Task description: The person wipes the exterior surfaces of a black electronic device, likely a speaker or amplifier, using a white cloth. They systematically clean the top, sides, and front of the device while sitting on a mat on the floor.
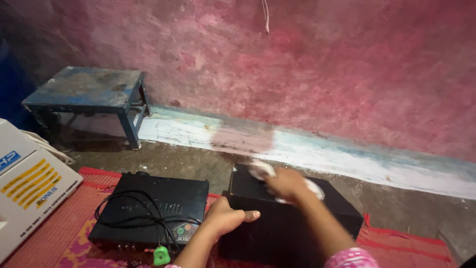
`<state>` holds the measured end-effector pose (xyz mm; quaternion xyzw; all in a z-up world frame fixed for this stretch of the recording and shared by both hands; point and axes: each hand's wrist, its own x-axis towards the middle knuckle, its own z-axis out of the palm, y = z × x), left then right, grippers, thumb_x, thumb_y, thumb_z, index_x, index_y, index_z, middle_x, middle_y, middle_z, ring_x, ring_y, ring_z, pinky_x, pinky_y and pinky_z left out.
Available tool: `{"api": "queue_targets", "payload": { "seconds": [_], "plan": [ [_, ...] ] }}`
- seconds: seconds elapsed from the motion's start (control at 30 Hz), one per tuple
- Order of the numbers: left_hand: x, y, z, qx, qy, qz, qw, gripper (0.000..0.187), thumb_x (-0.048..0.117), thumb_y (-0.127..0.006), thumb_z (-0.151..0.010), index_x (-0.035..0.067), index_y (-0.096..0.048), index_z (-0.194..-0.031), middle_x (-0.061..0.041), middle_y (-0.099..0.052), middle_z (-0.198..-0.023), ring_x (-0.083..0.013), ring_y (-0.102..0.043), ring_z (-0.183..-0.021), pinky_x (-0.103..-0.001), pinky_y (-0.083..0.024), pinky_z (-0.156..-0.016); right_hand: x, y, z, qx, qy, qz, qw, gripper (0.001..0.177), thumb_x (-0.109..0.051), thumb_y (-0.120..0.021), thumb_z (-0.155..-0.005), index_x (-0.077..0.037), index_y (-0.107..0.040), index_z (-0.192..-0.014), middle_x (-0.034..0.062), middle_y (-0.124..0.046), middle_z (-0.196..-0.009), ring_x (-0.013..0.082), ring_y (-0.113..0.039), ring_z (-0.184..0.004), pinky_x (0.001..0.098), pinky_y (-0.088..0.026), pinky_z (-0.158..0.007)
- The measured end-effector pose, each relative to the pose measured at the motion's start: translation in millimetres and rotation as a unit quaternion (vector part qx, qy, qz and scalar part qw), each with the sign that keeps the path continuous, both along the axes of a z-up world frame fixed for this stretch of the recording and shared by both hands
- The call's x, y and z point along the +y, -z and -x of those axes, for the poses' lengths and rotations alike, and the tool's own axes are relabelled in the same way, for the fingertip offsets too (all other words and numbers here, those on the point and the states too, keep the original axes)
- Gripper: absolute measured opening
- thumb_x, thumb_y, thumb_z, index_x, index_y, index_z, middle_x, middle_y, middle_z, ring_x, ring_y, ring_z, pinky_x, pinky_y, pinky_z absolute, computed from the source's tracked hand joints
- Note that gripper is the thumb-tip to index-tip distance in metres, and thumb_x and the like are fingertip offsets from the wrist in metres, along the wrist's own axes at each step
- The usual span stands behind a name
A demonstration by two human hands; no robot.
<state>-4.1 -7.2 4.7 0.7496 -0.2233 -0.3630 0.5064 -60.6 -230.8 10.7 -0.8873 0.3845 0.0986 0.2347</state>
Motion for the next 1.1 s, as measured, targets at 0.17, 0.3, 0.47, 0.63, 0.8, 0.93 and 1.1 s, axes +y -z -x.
{"api": "queue_targets", "payload": {
  "seconds": [0.17, 0.3, 0.47, 0.63, 0.8, 0.93, 1.1],
  "plan": [
    [0, -6, 2, -0.004, -0.001, -0.021, 1.0, 0.055, 0.029, -0.089, -0.065, 0.013, -0.076, -0.116, -0.005, -0.081, -0.11, -0.0179, -0.076, -0.105, -0.033, -0.056, -0.093, -84, -6, 80, 0.058, 0.041, 0.118, 0.99, 0.061, -0.061, -0.047, -0.089, -0.012, -0.082, -0.099, 0.0138, -0.08, -0.099, 0.0341, -0.075, -0.1, 0.0482, -0.054, -0.094],
    [-4, -2, 2, -0.007, -0.006, -0.041, 0.999, 0.06, 0.029, -0.09, -0.064, 0.015, -0.075, -0.12, -0.005, -0.08, -0.114, -0.0178, -0.074, -0.107, -0.033, -0.055, -0.095, -109, 4, 102, 0.061, 0.042, 0.165, 0.983, 0.066, -0.066, -0.046, -0.091, -0.01, -0.075, -0.109, 0.0198, -0.073, -0.113, 0.0391, -0.068, -0.11, 0.0498, -0.051, -0.099],
    [-15, 12, -5, 0.019, 0.02, -0.025, 0.999, 0.057, 0.029, -0.089, -0.067, 0.01, -0.076, -0.119, -0.007, -0.081, -0.113, -0.0203, -0.075, -0.105, -0.034, -0.056, -0.093, -61, 5, 57, 0.049, -0.013, 0.14, 0.989, 0.059, -0.058, -0.048, -0.087, -0.012, -0.076, -0.113, 0.0201, -0.077, -0.11, 0.0392, -0.073, -0.105, 0.0496, -0.055, -0.095],
    [-23, 14, -6, 0.033, 0.02, -0.059, 0.998, 0.054, 0.028, -0.089, -0.068, 0.009, -0.078, -0.118, -0.01, -0.082, -0.111, -0.0232, -0.075, -0.102, -0.037, -0.057, -0.091, 29, -19, 18, -0.073, -0.104, 0.073, 0.989, 0.046, -0.052, -0.053, -0.086, -0.014, -0.079, -0.085, 0.0112, -0.077, -0.079, 0.0352, -0.074, -0.084, 0.0487, -0.055, -0.084],
    [-20, 9, -2, 0.049, 0.013, -0.042, 0.998, 0.059, 0.026, -0.09, -0.068, 0.004, -0.076, -0.12, -0.013, -0.081, -0.113, -0.0266, -0.075, -0.105, -0.039, -0.056, -0.093, -1, -26, 50, -0.047, -0.069, 0.069, 0.994, 0.051, -0.053, -0.051, -0.088, -0.012, -0.082, -0.08, 0.0076, -0.079, -0.075, 0.0291, -0.077, -0.079, 0.0444, -0.057, -0.085],
    [-22, 4, -3, 0.06, 0.009, -0.095, 0.994, 0.064, 0.027, -0.089, -0.071, 0.002, -0.071, -0.127, -0.018, -0.076, -0.122, -0.0312, -0.071, -0.112, -0.046, -0.054, -0.096, -56, -37, 118, -0.01, 0.032, 0.132, 0.991, 0.044, -0.049, -0.057, -0.083, -0.014, -0.079, -0.1, 0.0157, -0.078, -0.098, 0.0366, -0.073, -0.096, 0.0505, -0.054, -0.089],
    [-23, 1, -1, 0.062, 0.006, -0.086, 0.994, 0.071, 0.028, -0.091, -0.068, 0.003, -0.069, -0.13, -0.018, -0.074, -0.128, -0.0315, -0.068, -0.117, -0.045, -0.054, -0.096, -67, -33, 135, 0.011, 0.046, 0.18, 0.983, 0.048, -0.051, -0.056, -0.085, -0.012, -0.075, -0.105, 0.0201, -0.074, -0.106, 0.0411, -0.069, -0.103, 0.0517, -0.052, -0.092]
  ]
}}
